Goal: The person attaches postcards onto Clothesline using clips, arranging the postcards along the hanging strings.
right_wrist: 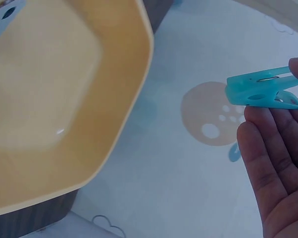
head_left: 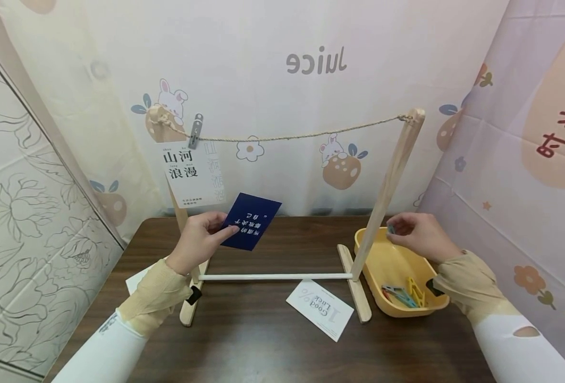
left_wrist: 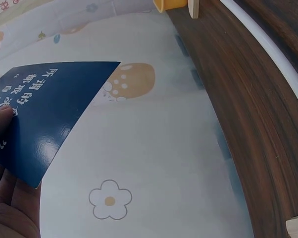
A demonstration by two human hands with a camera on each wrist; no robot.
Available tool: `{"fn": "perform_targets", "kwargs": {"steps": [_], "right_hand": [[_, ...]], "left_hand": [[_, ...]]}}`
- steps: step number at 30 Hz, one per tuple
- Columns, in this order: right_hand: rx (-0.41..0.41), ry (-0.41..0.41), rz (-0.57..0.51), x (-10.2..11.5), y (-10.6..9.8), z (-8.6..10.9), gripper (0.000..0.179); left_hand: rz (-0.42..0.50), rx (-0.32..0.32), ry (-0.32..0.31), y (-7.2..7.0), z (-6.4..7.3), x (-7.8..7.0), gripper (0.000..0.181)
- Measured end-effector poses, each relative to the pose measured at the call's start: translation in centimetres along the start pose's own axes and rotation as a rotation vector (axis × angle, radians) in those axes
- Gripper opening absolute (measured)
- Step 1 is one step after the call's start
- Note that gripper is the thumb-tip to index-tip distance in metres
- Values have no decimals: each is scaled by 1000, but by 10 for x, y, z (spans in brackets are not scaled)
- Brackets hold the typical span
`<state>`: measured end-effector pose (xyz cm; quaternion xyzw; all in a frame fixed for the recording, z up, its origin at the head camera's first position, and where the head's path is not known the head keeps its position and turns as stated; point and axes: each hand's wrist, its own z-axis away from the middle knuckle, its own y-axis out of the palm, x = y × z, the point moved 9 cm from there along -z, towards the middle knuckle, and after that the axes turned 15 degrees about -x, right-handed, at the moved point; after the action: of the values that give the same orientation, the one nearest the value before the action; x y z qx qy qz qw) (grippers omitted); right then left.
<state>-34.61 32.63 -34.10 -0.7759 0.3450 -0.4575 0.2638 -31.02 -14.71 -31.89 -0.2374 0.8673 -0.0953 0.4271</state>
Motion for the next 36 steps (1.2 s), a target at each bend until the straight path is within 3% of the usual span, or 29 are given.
{"fn": "perform_targets", "kwargs": {"steps": [36], "right_hand": [[-180, -206, -81, 78, -45, 16, 26]], "left_hand": [[141, -56, -99, -3, -4, -1, 11]]}}
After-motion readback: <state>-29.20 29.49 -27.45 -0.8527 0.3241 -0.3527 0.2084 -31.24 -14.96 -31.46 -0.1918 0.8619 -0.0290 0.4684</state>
